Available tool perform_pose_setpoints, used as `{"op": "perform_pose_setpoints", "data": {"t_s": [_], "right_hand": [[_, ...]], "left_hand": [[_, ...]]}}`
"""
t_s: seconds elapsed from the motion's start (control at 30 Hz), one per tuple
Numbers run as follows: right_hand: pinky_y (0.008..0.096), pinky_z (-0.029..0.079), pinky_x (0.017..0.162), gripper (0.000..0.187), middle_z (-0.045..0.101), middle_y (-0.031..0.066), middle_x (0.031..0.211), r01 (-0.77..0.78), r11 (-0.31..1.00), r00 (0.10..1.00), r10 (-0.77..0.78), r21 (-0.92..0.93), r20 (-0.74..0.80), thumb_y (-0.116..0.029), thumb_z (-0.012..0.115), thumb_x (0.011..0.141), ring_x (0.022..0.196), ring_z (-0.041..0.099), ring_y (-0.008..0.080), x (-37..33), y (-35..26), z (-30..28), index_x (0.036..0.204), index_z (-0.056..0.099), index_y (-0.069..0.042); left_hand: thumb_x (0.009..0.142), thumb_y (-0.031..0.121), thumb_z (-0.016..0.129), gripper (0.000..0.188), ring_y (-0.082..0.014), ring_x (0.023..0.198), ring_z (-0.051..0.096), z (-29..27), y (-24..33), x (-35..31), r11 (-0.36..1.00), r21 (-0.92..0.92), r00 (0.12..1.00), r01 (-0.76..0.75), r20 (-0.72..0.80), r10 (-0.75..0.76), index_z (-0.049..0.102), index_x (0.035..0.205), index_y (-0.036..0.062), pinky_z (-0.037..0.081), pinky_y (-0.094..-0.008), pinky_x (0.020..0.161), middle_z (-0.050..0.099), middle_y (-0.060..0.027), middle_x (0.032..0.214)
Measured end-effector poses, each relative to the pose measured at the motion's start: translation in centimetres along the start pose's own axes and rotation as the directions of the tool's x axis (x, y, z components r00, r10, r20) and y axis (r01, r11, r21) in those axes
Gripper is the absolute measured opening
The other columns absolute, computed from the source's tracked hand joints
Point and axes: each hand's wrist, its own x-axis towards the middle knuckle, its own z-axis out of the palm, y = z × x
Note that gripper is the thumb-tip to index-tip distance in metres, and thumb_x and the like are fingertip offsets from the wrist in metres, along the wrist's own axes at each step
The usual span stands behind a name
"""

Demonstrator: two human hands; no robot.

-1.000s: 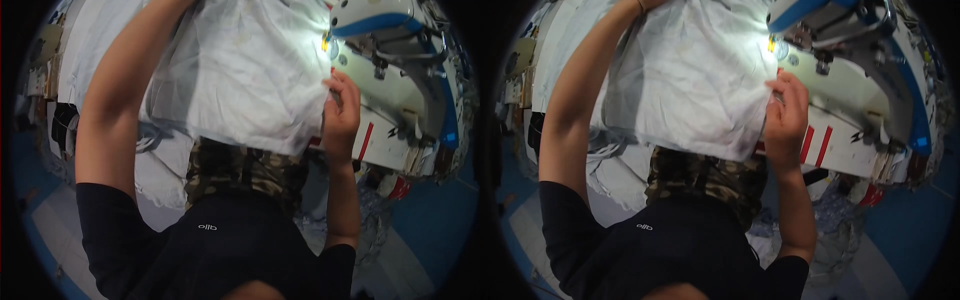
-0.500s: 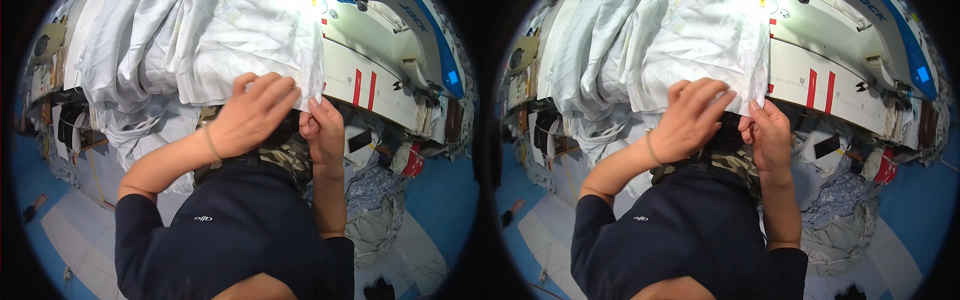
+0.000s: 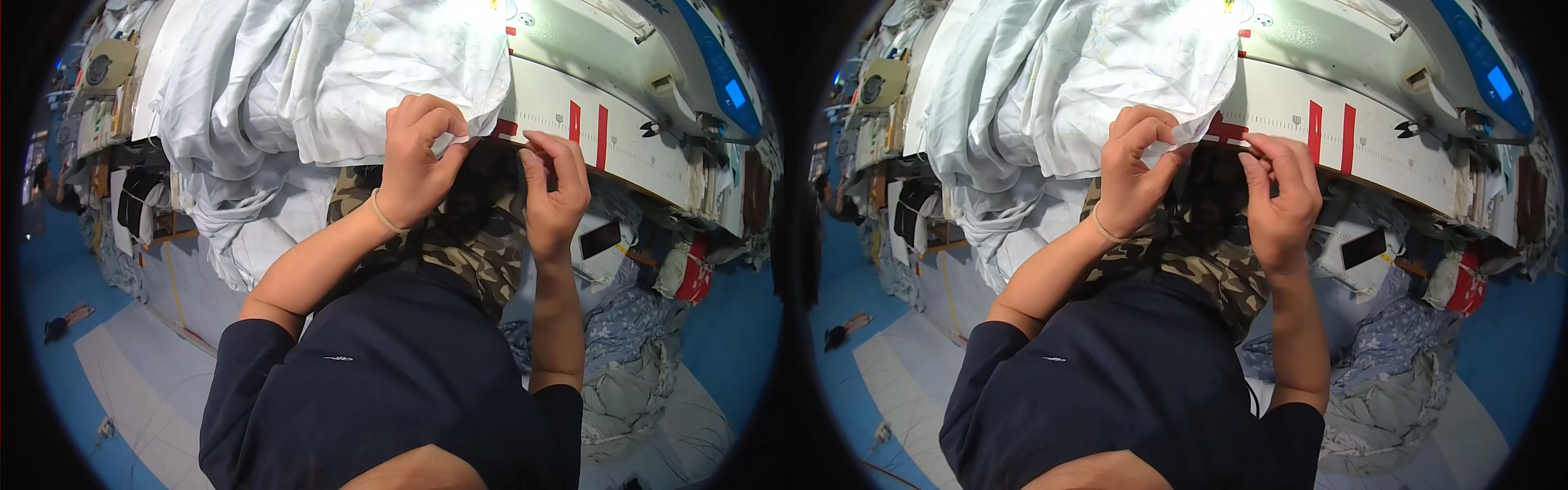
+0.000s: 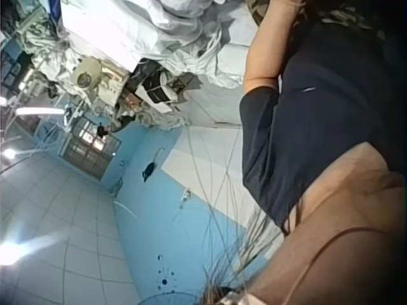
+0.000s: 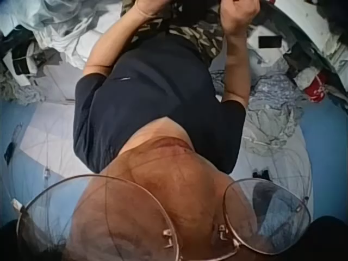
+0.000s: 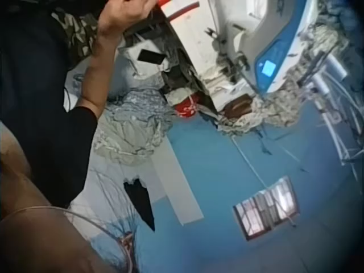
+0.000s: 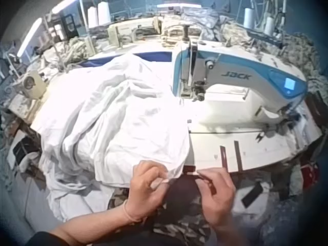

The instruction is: Sewing the edges of white fabric to create pillowcases using an industrial sewing machine.

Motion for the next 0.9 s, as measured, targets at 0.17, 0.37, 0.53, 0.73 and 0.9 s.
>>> {"op": "perform_pose_setpoints", "data": {"t_s": [0.17,0.37,0.53,0.73,0.9], "right_hand": [[0.0306,0.052,0.078,0.043,0.061,0.0083,0.117,0.278,0.949,0.961,-0.272,-0.152,0.060,0.010,0.074,0.082,0.090,0.060,0.0182,2.1,0.1,0.9,0.123,0.071,-0.004],[0.0370,0.050,0.086,0.036,0.068,0.0089,0.102,0.550,0.809,0.834,-0.516,-0.209,0.196,0.016,0.065,0.067,0.097,0.062,0.0292,4.3,1.2,1.3,0.096,0.072,-0.003],[0.0409,0.049,0.088,0.033,0.070,0.0116,0.097,0.308,0.946,0.932,-0.280,-0.097,0.229,0.019,0.055,0.064,0.096,0.067,0.0314,2.8,2.8,1.2,0.086,0.067,-0.003],[0.0402,0.048,0.080,0.031,0.070,0.0101,0.094,0.320,0.946,0.906,-0.293,-0.043,0.305,0.015,0.057,0.063,0.092,0.070,0.0291,3.7,2.5,1.0,0.086,0.066,-0.003],[0.0371,0.048,0.079,0.027,0.069,0.0065,0.092,0.279,0.960,0.895,-0.252,-0.020,0.367,0.013,0.059,0.065,0.089,0.072,0.0255,4.9,2.9,1.3,0.085,0.065,-0.004]], "left_hand": [[0.071,-0.005,0.078,0.022,-0.0244,0.092,0.058,-0.3,0.5,0.4,0.996,0.067,0.999,-0.050,0.012,0.049,0.061,0.082,0.0052,0.041,-0.0339,0.087,0.068,-0.0049,0.096],[0.073,-0.001,0.077,0.017,-0.0256,0.092,0.058,-1.3,-0.2,1.1,0.984,0.097,0.986,-0.150,0.087,0.142,0.067,0.083,0.0086,0.041,-0.0391,0.084,0.065,-0.0033,0.093],[0.086,0.007,0.074,0.021,-0.0335,0.103,0.058,-7.0,-5.6,1.7,0.887,0.461,0.993,0.027,-0.116,0.030,0.068,0.105,0.0028,0.045,-0.0422,0.093,0.064,-0.0135,0.110],[0.088,0.004,0.071,0.014,-0.0335,0.093,0.056,-10.1,-9.4,1.8,0.738,0.647,0.981,0.189,-0.155,-0.115,0.063,0.099,0.0044,0.043,-0.0438,0.085,0.062,-0.0114,0.100],[0.086,0.000,0.071,0.013,-0.0357,0.085,0.057,-10.0,-10.2,5.4,0.758,0.631,0.985,0.165,-0.065,-0.161,0.059,0.092,0.0016,0.045,-0.0430,0.076,0.059,-0.0144,0.088]]}}
